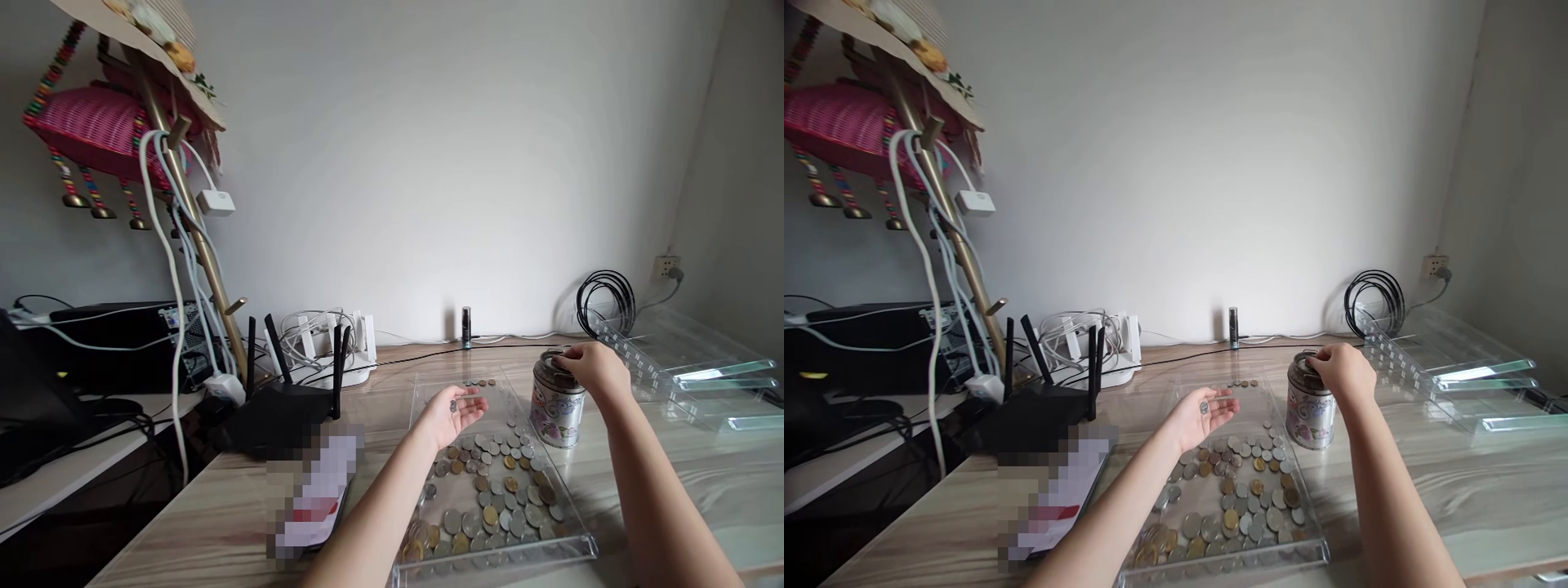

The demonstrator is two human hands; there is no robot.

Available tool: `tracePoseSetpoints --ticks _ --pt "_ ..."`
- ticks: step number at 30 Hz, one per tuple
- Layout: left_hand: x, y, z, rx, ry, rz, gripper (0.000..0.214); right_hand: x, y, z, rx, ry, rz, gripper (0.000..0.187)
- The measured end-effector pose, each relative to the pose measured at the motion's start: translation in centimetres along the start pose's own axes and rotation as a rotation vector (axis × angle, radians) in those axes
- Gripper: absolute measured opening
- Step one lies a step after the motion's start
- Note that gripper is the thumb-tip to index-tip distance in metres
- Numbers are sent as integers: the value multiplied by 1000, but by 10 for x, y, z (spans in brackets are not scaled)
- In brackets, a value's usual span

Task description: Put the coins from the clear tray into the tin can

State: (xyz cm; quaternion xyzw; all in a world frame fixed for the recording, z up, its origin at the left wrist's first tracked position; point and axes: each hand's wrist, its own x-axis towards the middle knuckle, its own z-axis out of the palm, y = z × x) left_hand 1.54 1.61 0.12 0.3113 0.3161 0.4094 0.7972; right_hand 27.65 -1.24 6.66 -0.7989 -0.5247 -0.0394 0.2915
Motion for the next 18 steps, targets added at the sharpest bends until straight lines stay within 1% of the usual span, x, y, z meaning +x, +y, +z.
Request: tracePoseSetpoints --ticks 3,6,10,12,13,15,16,17,18 --pt "0 0 -1 15 -1 10 23 -2 -4 -1 -29 14 5 34" --pt "1 0 -1 19 1 14 24 -3 -5 0 -60 0 -12 34" --pt "2 0 -1 -3 9 -7 27 -1 -3 1 -67 -30 -28 33" --pt "2 1 0 -31 3 -24 30 -2 -3 0 -58 -12 -37 34" --pt "1 2 0 -48 0 -31 33 -3 -5 -1 -45 28 -50 34" --pt "-2 3 1 -80 -18 -42 38 -11 -15 0 11 180 -119 34" --pt "-3 4 2 -93 -37 -41 41 -18 -22 2 55 259 -184 33" --pt "-5 4 3 -104 -64 -36 44 -26 -32 5 108 304 -272 32" --pt "-6 4 4 -112 -93 -31 47 -36 -43 9 164 297 -380 31"
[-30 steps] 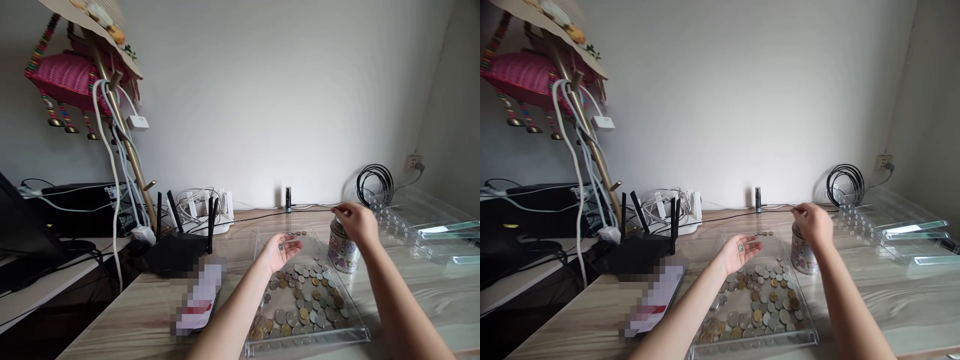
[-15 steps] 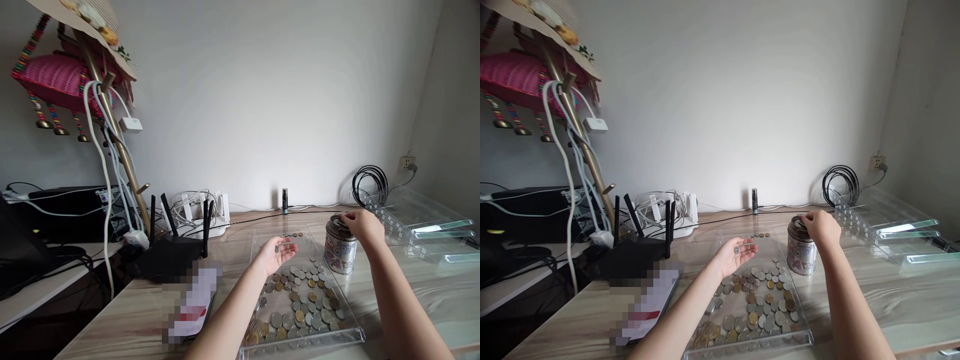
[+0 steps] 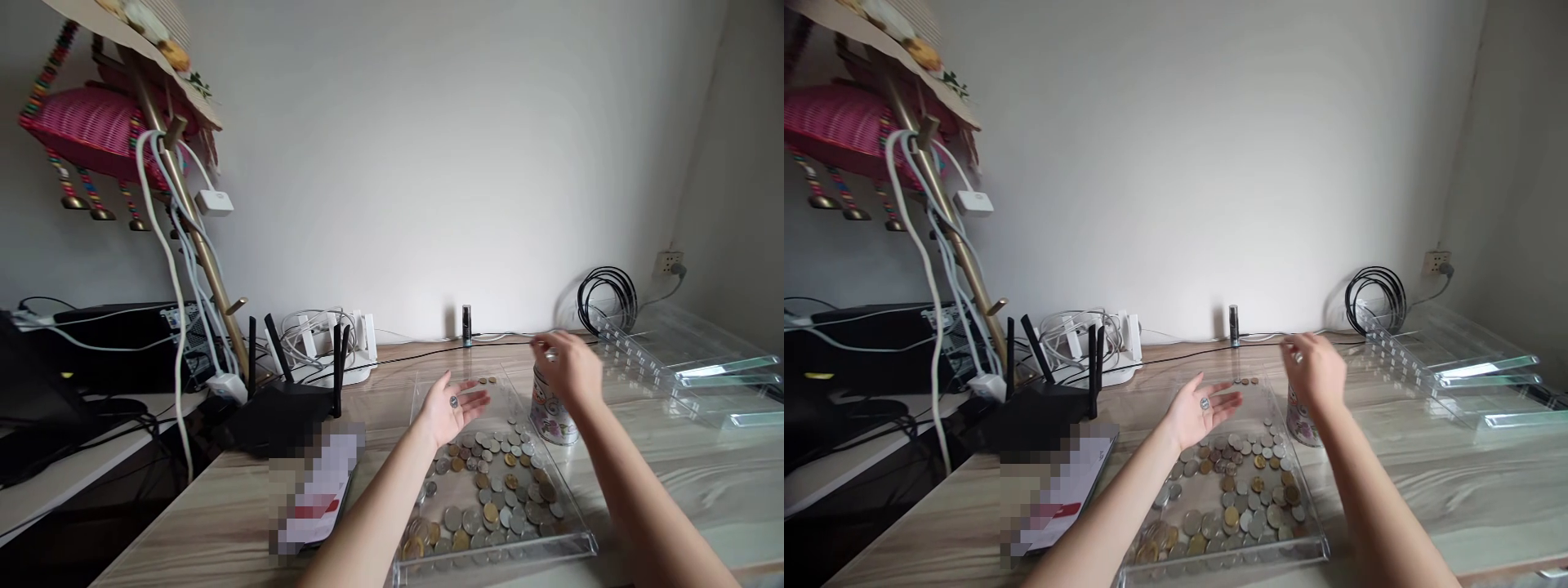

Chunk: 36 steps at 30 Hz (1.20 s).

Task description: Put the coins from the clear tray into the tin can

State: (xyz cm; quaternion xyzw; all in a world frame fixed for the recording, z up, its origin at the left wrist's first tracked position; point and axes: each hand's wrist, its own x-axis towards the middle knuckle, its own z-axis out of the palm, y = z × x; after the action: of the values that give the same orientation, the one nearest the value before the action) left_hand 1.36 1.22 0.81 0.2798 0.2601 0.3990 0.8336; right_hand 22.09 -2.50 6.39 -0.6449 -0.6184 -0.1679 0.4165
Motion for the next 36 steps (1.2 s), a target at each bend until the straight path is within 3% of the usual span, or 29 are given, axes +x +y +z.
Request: tracePoseSetpoints --ticks 4,7,11,15,17,19,22,25,28,30,32,34,36 --pt "-1 0 2 -14 -78 -5 48 -31 -50 25 243 -372 -433 23" --pt "-2 0 5 -22 -133 -41 49 -45 -66 42 222 -488 -538 22" --pt "-7 -1 10 1 -288 -70 52 -45 -64 44 208 -469 -494 18" --pt "-9 -3 12 96 -353 -25 56 -23 -41 23 161 -237 -296 18" --pt "-6 -3 9 133 -294 23 57 -7 -17 9 115 -96 -106 21" --pt "-1 -2 4 161 -195 59 56 8 13 -3 43 -63 58 19" --pt "7 0 -4 181 -39 111 53 21 49 -10 -44 -143 210 17" --pt "13 3 -9 242 113 171 48 22 63 -9 -74 -252 217 16" --pt "17 6 -16 488 299 300 39 18 56 -9 -109 -197 150 17" --pt "21 5 -22 791 420 450 30 13 41 -8 -88 -47 77 23" --pt "25 1 -30 1173 444 560 26 7 20 1 -13 15 -23 30" --pt "32 -5 -38 1520 382 512 31 -1 -4 21 50 -169 -147 34" --pt "39 -7 -45 1779 380 375 47 -7 -27 52 -10 -552 -254 35"
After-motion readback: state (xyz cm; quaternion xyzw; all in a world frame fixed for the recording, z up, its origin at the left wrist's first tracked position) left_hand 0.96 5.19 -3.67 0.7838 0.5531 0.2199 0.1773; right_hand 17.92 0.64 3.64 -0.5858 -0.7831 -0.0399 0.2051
